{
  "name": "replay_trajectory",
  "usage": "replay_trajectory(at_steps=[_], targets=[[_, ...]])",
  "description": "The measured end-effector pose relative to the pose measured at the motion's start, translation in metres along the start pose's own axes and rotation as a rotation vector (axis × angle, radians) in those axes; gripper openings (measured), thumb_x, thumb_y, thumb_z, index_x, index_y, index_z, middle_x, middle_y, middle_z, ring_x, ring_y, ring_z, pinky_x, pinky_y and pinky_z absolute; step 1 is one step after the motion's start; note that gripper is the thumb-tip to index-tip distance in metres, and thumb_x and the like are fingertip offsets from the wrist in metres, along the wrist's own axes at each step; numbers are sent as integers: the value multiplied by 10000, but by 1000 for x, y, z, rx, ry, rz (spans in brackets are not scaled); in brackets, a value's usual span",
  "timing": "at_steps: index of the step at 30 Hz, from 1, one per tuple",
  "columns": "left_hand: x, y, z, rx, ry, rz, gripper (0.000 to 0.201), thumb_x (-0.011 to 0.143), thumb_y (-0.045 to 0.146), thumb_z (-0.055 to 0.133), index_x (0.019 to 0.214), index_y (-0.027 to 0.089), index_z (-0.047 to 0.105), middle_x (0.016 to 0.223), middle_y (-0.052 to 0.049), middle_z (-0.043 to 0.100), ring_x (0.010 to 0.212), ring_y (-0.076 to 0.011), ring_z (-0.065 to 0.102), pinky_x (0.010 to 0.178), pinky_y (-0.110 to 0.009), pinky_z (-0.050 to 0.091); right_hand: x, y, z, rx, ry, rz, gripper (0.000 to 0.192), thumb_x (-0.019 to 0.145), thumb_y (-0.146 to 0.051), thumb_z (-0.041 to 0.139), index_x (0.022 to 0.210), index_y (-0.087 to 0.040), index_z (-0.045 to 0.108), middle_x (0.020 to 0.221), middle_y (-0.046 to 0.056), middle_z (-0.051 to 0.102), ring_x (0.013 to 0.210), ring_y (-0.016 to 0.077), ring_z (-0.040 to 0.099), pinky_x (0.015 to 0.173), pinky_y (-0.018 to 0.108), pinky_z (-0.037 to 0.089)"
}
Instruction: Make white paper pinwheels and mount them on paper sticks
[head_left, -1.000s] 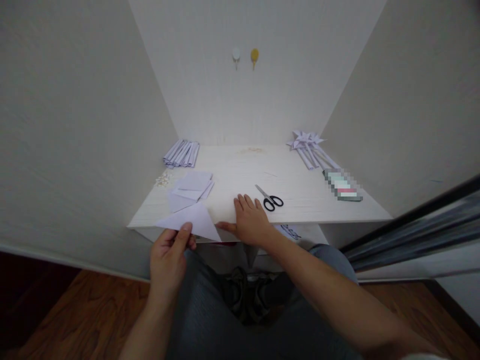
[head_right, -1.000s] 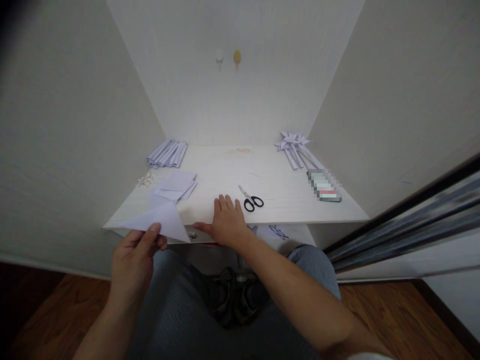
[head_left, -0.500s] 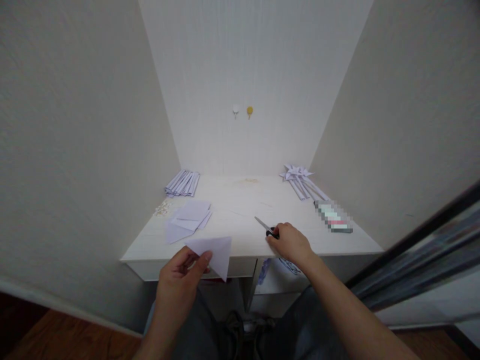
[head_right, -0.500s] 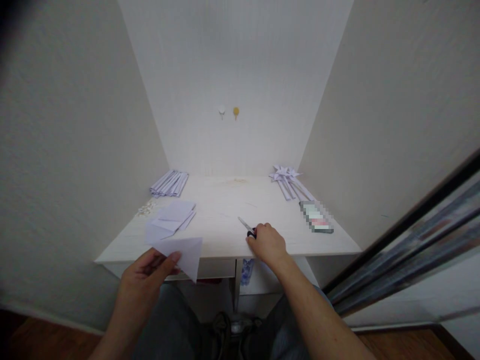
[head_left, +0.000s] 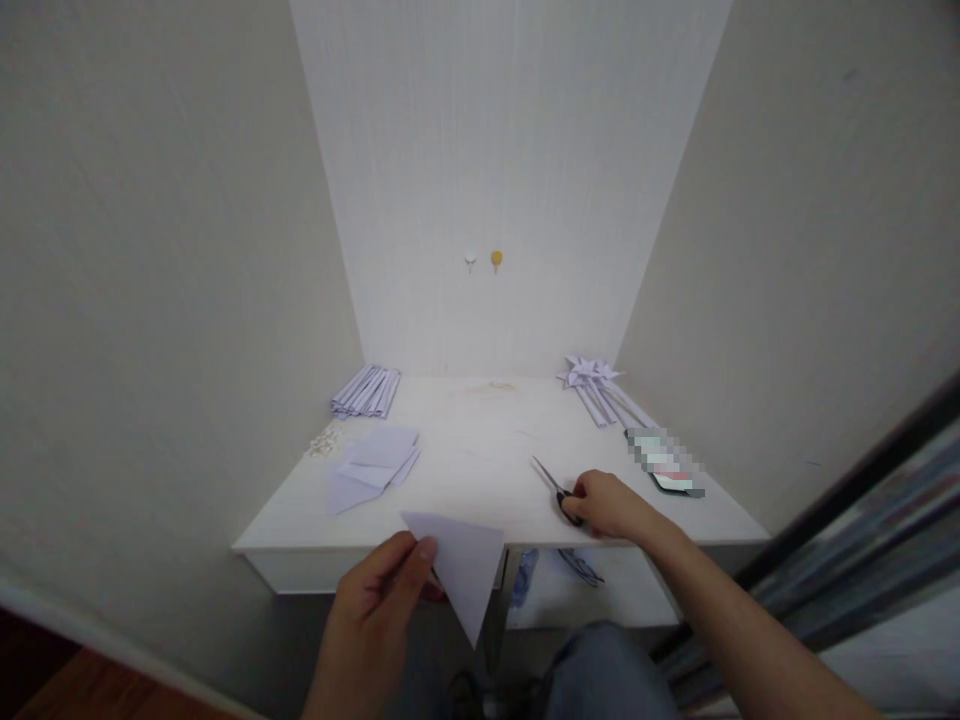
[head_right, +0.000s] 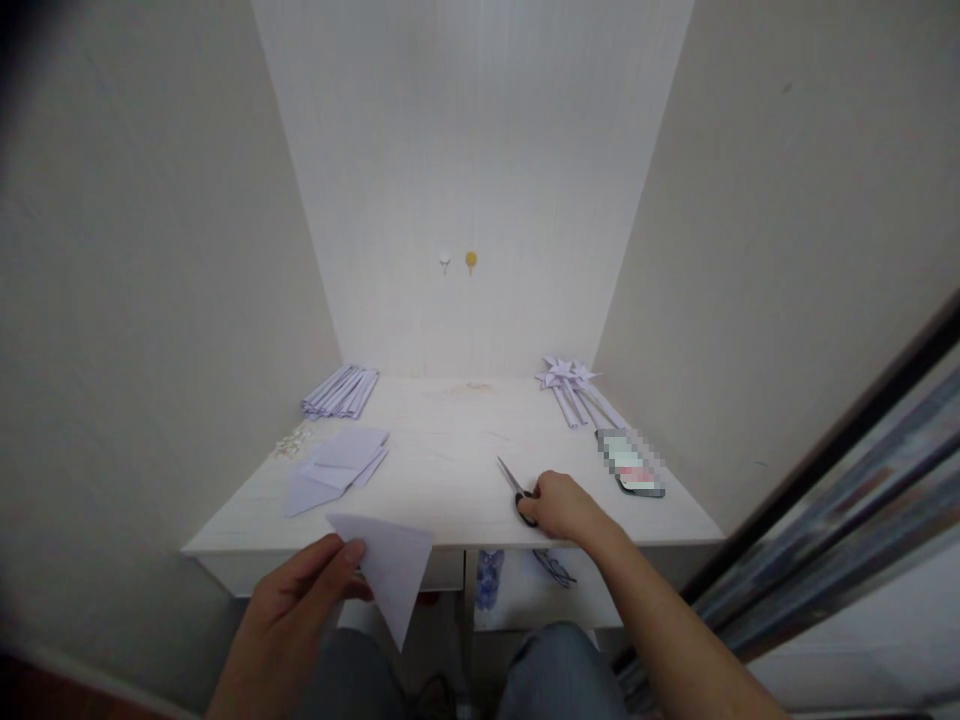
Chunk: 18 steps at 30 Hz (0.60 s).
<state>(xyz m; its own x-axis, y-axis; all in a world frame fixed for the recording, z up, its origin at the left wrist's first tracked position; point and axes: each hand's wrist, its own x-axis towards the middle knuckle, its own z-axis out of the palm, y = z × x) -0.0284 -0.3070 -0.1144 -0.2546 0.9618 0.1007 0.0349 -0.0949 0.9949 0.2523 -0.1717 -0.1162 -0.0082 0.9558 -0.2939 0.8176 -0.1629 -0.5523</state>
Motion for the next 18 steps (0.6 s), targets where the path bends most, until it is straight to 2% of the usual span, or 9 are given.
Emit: replay_trajectory(at_steps=[2, 3, 6, 9, 11, 13, 15, 18], targets=[[-5, 7, -1, 23, -37, 21, 381, 805, 543, 742, 668, 190, 702, 663, -24, 668, 649, -200, 657, 607, -271, 524, -10, 13, 0, 205, -6, -25, 262, 857, -305, 751, 685, -155, 622, 569, -13, 615, 525, 141, 593, 576, 292, 530], [-7, 13, -1, 22, -66, 14, 368, 826, 522, 725, 668, 191, 692, 654, -22, 660, 649, -200, 656, 616, -274, 527, -17, 19, 3, 317, 4, -40, 274, 813, -328, 768, 669, -172, 594, 523, -31, 578, 482, 135, 559, 546, 290, 518], [-18, 34, 3, -50, -79, 33, 352, 829, 463, 717, 621, 201, 605, 598, 15, 569, 590, -167, 586, 578, -260, 503, -55, 29, 17, 643, 67, -108, 391, 682, -497, 820, 744, -209, 562, 588, -53, 571, 515, 131, 545, 592, 322, 555], [-35, 58, 8, -99, -132, 63, 315, 839, 429, 676, 639, 209, 571, 626, 31, 521, 603, -149, 541, 574, -241, 478, -109, 26, 37, 874, 96, -187, 557, 619, -695, 808, 799, -221, 577, 662, -36, 565, 596, 147, 553, 661, 339, 561], [-49, 71, 10, -52, -169, 115, 319, 867, 423, 633, 644, 211, 549, 626, 38, 476, 604, -137, 492, 569, -226, 441, -147, 18, 45, 958, 70, -226, 586, 661, -763, 760, 811, -217, 606, 705, -8, 585, 641, 163, 560, 660, 328, 542], [-64, 83, 10, 16, -189, 165, 347, 896, 419, 601, 628, 214, 518, 613, 43, 434, 581, -130, 434, 529, -220, 378, -182, 9, 46, 992, 19, -286, 558, 713, -747, 753, 802, -207, 640, 719, 10, 608, 675, 169, 559, 659, 301, 510], [-79, 91, 9, 74, -211, 206, 360, 915, 417, 587, 626, 216, 514, 606, 41, 425, 574, -133, 414, 512, -225, 343, -214, 0, 40, 968, -37, -415, 507, 773, -697, 753, 800, -197, 672, 687, 9, 602, 654, 159, 528, 617, 270, 456], [-95, 100, 7, 121, -242, 232, 367, 928, 429, 584, 633, 218, 526, 604, 38, 431, 565, -136, 411, 503, -232, 328, -249, -10, 26, 907, -103, -497, 506, 731, -686, 800, 775, -197, 679, 671, 10, 589, 630, 157, 494, 564, 260, 412]])
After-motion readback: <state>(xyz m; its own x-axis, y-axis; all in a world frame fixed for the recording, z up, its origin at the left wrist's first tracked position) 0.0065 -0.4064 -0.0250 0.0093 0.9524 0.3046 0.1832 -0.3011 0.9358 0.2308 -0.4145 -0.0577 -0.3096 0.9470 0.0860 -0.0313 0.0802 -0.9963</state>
